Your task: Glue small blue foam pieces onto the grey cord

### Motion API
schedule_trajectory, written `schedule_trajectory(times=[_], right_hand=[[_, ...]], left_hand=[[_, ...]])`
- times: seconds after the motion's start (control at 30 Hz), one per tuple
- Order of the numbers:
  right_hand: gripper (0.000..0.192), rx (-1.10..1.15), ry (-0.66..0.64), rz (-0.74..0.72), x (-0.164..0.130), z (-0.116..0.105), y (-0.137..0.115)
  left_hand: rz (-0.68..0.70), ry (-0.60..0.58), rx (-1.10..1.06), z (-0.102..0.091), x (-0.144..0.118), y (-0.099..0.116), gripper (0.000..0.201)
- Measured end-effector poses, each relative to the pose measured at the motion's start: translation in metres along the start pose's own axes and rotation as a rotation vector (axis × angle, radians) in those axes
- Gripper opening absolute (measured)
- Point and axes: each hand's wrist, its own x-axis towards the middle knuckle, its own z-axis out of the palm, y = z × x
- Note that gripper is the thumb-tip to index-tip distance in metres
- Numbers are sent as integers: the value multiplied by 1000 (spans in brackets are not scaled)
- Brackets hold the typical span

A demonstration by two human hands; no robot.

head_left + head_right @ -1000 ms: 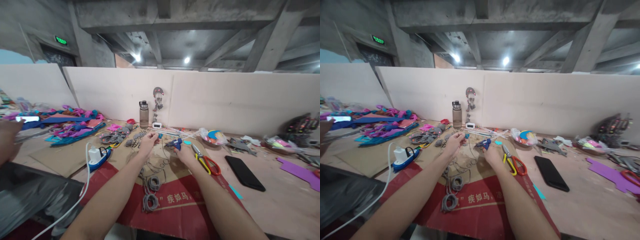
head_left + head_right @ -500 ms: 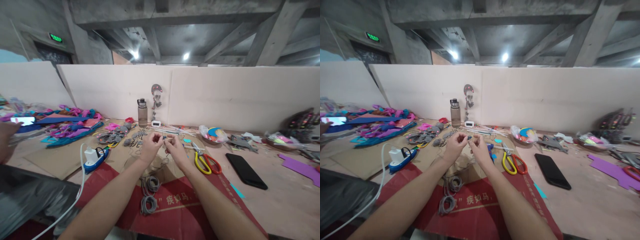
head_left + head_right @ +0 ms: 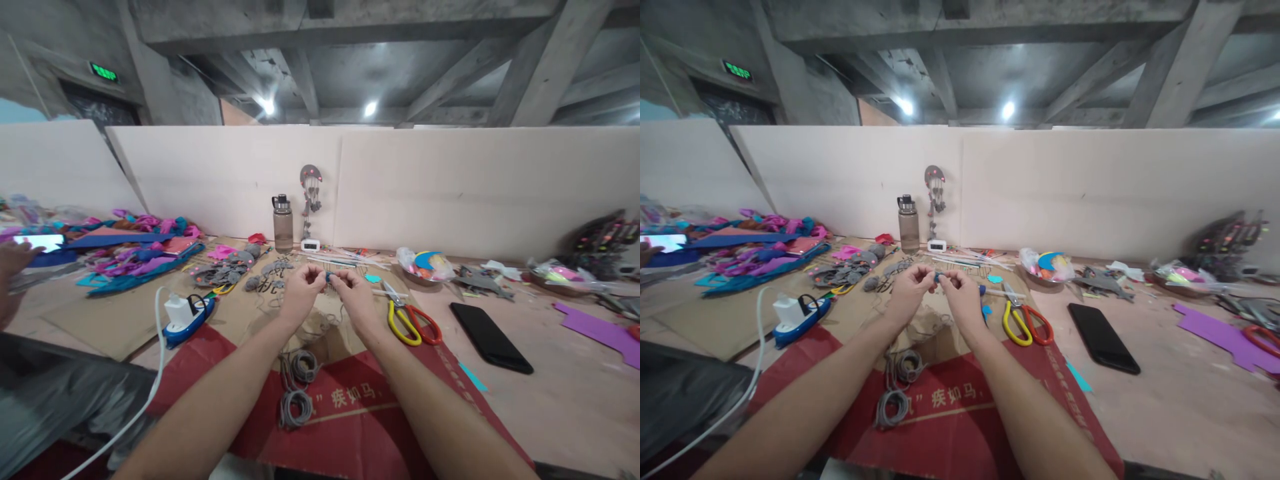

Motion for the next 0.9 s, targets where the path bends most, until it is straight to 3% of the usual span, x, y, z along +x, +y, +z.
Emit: schedule_trajectory(times=[0.13, 0.33, 0.43, 0.5, 0.63, 0.73, 0.9], right_hand=[[23, 26, 26, 27, 1, 0, 1], [23, 82, 65, 44, 4, -4, 1], [25, 139, 81, 72, 6, -7, 2], [26, 185, 76, 90, 7, -8, 4], [31, 305, 51, 140, 8, -8, 3], [34, 395, 12, 176, 7, -10, -1], [39, 484, -85, 195, 5, -11, -5]], left_hand=[[-46, -72, -142, 0, 1, -4, 16], [-239, -245, -462, -2, 3, 5, 24], [-312, -315, -514, -3, 3, 8, 31], [-336, -297, -474, -2, 3, 6, 33], [-373, -154, -331, -4, 7, -4, 35], [-320, -43, -235, -10, 13, -14, 33], [-255, -11, -146, -19, 18, -24, 37]])
